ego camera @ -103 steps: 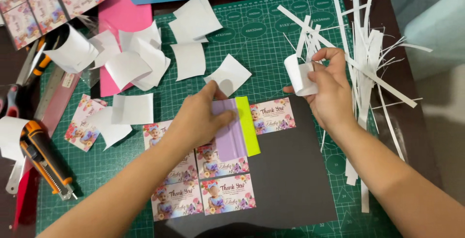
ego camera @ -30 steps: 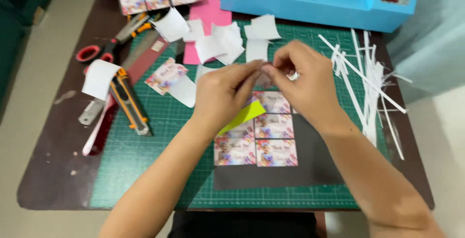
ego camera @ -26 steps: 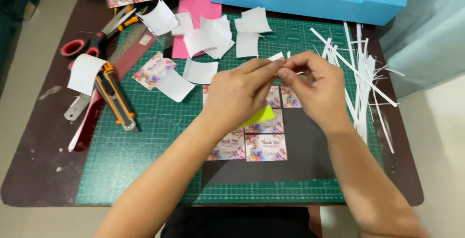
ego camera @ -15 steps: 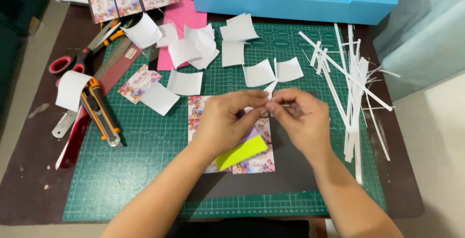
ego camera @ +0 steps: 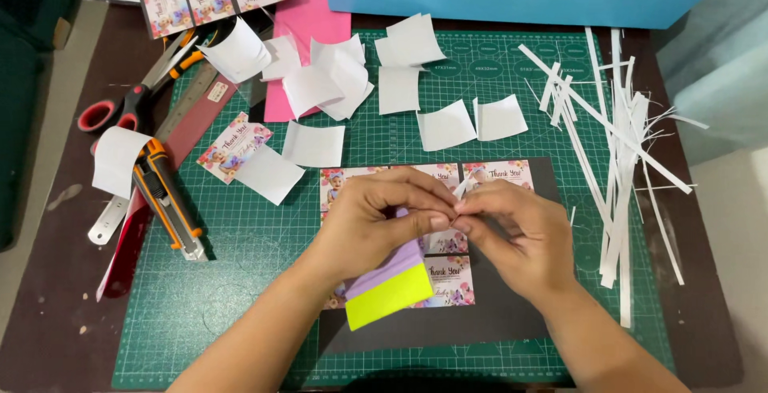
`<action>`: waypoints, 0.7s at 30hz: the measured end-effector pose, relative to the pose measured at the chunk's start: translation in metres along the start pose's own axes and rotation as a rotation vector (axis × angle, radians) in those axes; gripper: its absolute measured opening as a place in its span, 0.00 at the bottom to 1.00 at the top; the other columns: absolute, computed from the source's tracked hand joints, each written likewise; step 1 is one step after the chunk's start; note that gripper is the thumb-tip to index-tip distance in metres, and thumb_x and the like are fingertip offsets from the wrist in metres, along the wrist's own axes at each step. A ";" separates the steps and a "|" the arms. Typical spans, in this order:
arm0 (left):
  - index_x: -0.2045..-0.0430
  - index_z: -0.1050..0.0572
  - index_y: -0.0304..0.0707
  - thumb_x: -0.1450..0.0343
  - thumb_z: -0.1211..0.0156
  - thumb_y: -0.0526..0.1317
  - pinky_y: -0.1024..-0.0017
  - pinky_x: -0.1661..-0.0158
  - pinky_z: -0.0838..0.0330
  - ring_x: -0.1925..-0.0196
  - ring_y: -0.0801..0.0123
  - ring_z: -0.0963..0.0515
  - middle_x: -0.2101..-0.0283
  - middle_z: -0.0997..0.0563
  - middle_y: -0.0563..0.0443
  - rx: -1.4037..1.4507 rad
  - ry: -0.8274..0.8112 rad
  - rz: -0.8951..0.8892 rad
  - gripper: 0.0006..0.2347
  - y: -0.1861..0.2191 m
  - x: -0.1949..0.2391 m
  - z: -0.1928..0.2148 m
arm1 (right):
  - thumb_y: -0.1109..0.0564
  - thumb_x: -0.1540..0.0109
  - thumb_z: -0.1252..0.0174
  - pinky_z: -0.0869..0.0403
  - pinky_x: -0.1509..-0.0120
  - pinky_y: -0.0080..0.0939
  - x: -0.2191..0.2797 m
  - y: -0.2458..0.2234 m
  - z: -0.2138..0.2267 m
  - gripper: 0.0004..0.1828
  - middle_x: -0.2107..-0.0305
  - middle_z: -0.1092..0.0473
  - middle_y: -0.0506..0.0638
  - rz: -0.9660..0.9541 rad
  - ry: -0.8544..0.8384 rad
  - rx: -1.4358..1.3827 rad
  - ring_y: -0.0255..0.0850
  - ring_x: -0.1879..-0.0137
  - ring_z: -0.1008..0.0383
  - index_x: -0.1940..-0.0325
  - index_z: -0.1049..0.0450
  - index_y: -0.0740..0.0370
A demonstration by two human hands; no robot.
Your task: The person assembles small thank-you cards by peeling off backing paper from adhesive strips and pressing each card onto a dark backing sheet. They use a plastic scraper to smooth the cards and repeat the process for multiple cards.
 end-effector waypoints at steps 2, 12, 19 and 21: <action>0.69 0.15 0.38 0.34 0.29 0.34 0.65 0.51 0.21 0.55 0.60 0.14 0.61 0.14 0.44 0.000 -0.005 -0.001 0.03 -0.001 0.000 0.001 | 0.65 0.44 0.31 0.17 0.60 0.38 0.000 -0.001 -0.001 0.05 0.72 0.22 0.53 0.015 -0.008 0.028 0.40 0.67 0.18 0.65 0.19 0.66; 0.69 0.15 0.38 0.34 0.28 0.34 0.67 0.54 0.22 0.58 0.62 0.14 0.62 0.14 0.45 -0.045 -0.040 -0.020 0.04 0.005 0.000 0.002 | 0.64 0.43 0.31 0.20 0.61 0.37 -0.002 -0.006 0.000 0.04 0.73 0.21 0.51 0.052 -0.037 0.091 0.40 0.68 0.18 0.65 0.19 0.63; 0.69 0.15 0.39 0.33 0.29 0.34 0.68 0.55 0.23 0.58 0.63 0.15 0.61 0.14 0.45 -0.051 -0.064 -0.021 0.03 0.010 -0.001 0.003 | 0.64 0.43 0.32 0.20 0.62 0.36 -0.002 -0.009 0.000 0.04 0.73 0.21 0.51 0.044 -0.048 0.059 0.38 0.69 0.19 0.64 0.19 0.63; 0.69 0.15 0.39 0.32 0.30 0.34 0.68 0.55 0.23 0.58 0.63 0.15 0.61 0.15 0.45 -0.044 -0.078 -0.025 0.03 0.011 -0.001 0.003 | 0.65 0.42 0.32 0.20 0.62 0.35 -0.002 -0.010 0.001 0.04 0.73 0.21 0.50 0.060 -0.060 0.052 0.37 0.69 0.19 0.64 0.19 0.62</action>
Point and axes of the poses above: each hand's wrist, its own x-axis away from the middle knuckle, its own z-axis out of the back of the hand, y = z × x, the point moved 3 cm from there along -x, towards the middle knuckle
